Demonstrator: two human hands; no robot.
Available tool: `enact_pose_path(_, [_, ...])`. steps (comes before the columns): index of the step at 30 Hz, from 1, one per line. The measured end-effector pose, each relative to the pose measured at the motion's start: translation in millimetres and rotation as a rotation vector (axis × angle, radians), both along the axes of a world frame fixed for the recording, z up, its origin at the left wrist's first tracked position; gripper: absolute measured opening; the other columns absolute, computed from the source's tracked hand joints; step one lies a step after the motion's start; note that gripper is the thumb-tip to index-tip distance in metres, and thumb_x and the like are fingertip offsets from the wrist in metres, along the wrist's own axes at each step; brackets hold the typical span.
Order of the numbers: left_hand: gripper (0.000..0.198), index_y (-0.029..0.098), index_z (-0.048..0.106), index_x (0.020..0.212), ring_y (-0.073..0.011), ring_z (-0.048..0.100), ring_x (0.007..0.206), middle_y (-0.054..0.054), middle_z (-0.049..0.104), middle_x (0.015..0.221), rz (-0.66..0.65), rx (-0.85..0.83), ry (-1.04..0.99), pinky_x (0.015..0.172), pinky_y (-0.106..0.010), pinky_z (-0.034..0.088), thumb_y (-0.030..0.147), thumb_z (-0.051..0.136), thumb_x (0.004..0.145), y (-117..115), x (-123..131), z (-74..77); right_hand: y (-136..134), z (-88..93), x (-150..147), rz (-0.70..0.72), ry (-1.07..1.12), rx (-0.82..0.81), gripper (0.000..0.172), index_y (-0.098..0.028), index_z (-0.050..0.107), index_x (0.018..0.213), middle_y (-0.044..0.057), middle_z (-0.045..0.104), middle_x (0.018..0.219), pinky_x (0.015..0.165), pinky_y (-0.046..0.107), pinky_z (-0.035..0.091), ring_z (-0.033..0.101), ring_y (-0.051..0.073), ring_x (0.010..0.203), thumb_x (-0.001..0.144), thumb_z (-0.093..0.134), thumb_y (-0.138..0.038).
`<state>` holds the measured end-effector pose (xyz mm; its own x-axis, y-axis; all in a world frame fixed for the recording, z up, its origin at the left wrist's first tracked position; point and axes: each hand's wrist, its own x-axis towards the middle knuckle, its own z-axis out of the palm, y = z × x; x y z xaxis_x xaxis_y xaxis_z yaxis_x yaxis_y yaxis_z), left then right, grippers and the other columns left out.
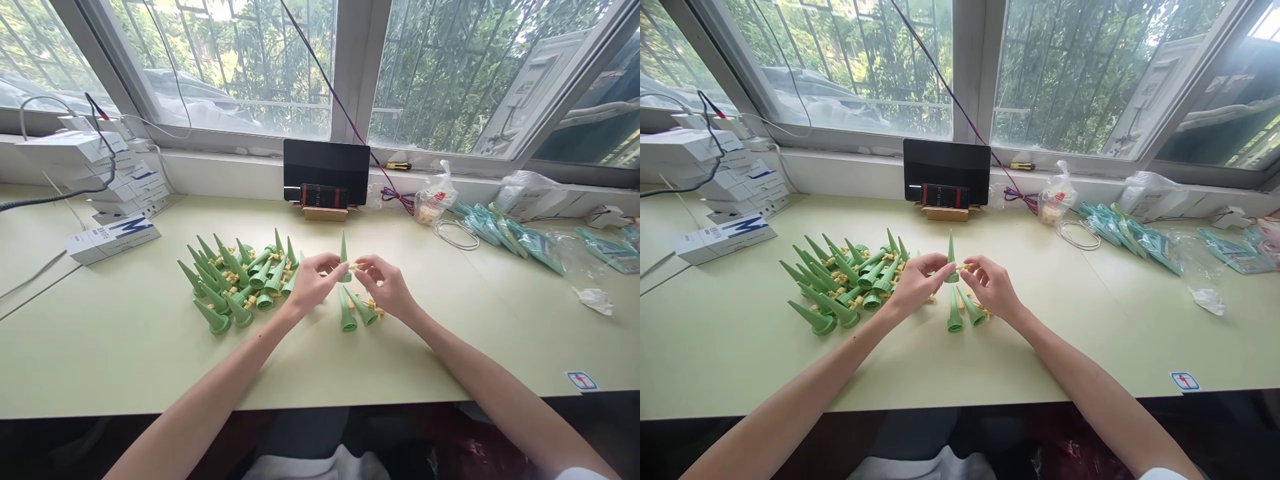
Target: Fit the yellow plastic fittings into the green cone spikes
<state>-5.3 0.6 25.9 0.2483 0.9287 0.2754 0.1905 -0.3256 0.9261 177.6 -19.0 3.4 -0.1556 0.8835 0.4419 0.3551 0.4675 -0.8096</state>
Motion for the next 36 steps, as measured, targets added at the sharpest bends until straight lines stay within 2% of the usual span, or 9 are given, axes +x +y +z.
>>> enact_pose_path(3, [0.030, 0.015, 0.062, 0.073, -0.0073, 0.047, 0.047, 0.001, 0.056, 0.061, -0.021, -0.075, -0.030, 0.042, -0.019, 0.036, 0.044, 0.066, 0.080, -0.5, -0.3, 2.5, 1.2, -1.2, 2.2, -0.007, -0.106, 0.142, 0.021, -0.020, 0.062, 0.101, 0.006, 0.067, 0.095, 0.057, 0.026, 0.047, 0.058, 0.013, 0.066, 0.093, 0.056, -0.038])
enact_pose_path(5, [0.031, 0.015, 0.062, 0.074, -0.0066, 0.043, 0.044, 0.002, 0.054, 0.058, -0.039, -0.105, -0.037, 0.041, -0.020, 0.035, 0.045, 0.065, 0.080, -0.8, -0.4, 2.7, 2.7, -3.0, 3.9, -0.005, -0.161, 0.204, 0.019, -0.020, 0.063, 0.099, 0.006, 0.068, 0.095, 0.058, 0.026, 0.047, 0.059, 0.013, 0.067, 0.094, 0.054, -0.037])
enact_pose_path(10, [0.035, 0.016, 0.065, 0.079, -0.0076, 0.041, 0.043, 0.003, 0.048, 0.052, -0.092, -0.140, -0.033, 0.040, -0.020, 0.033, 0.050, 0.060, 0.084, -1.4, -0.8, 1.4, 5.9, -6.7, 7.4, -0.032, -0.246, 0.232, 0.025, -0.021, 0.064, 0.093, 0.007, 0.067, 0.086, 0.060, 0.028, 0.044, 0.056, 0.016, 0.068, 0.097, 0.048, -0.040])
enact_pose_path(16, [0.039, 0.016, 0.067, 0.086, -0.0085, 0.044, 0.045, -0.001, 0.058, 0.060, -0.154, -0.192, 0.018, 0.038, -0.020, 0.033, 0.054, 0.063, 0.080, -3.8, -1.4, 7.4, 7.5, -6.7, 9.5, -0.048, -0.282, 0.250, 0.029, -0.021, 0.064, 0.089, 0.006, 0.065, 0.079, 0.062, 0.028, 0.042, 0.052, 0.016, 0.065, 0.099, 0.044, -0.039])
enact_pose_path(22, [0.046, 0.015, 0.066, 0.109, -0.0105, 0.051, 0.051, -0.004, 0.064, 0.072, -0.179, -0.150, 0.082, 0.039, -0.020, 0.037, 0.050, 0.064, 0.080, -1.2, -4.1, 3.9, 7.0, -7.1, 10.1, -0.036, -0.270, 0.277, 0.025, -0.021, 0.062, 0.083, 0.004, 0.061, 0.074, 0.059, 0.027, 0.037, 0.047, 0.014, 0.060, 0.097, 0.047, -0.034])
enact_pose_path(29, [0.039, 0.016, 0.067, 0.111, -0.0156, 0.063, 0.075, -0.009, 0.067, 0.097, -0.175, 0.014, 0.135, 0.053, -0.022, 0.050, 0.043, 0.064, 0.083, 5.0, -3.6, -12.4, 5.2, -6.3, 7.2, -0.062, -0.211, 0.166, 0.033, -0.020, 0.056, 0.071, 0.002, 0.058, 0.065, 0.056, 0.027, 0.036, 0.045, 0.014, 0.056, 0.097, 0.046, -0.039])
enact_pose_path(32, [0.033, 0.019, 0.068, 0.110, -0.0166, 0.062, 0.083, -0.008, 0.066, 0.103, -0.187, 0.094, 0.126, 0.060, -0.023, 0.055, 0.039, 0.063, 0.084, 6.1, -2.6, -15.8, 3.3, -4.4, 5.3, -0.044, -0.096, 0.034, 0.036, -0.020, 0.053, 0.069, 0.001, 0.057, 0.060, 0.053, 0.027, 0.037, 0.046, 0.013, 0.052, 0.095, 0.048, -0.045])
enact_pose_path(36, [0.030, 0.022, 0.069, 0.113, -0.0144, 0.060, 0.080, -0.007, 0.064, 0.101, -0.195, 0.138, 0.148, 0.063, -0.022, 0.055, 0.034, 0.060, 0.086, 5.4, -2.4, -14.1, 2.5, -0.7, 3.5, 0.031, 0.113, -0.186, 0.038, -0.020, 0.051, 0.068, -0.001, 0.055, 0.056, 0.045, 0.026, 0.034, 0.042, 0.010, 0.042, 0.091, 0.053, -0.050])
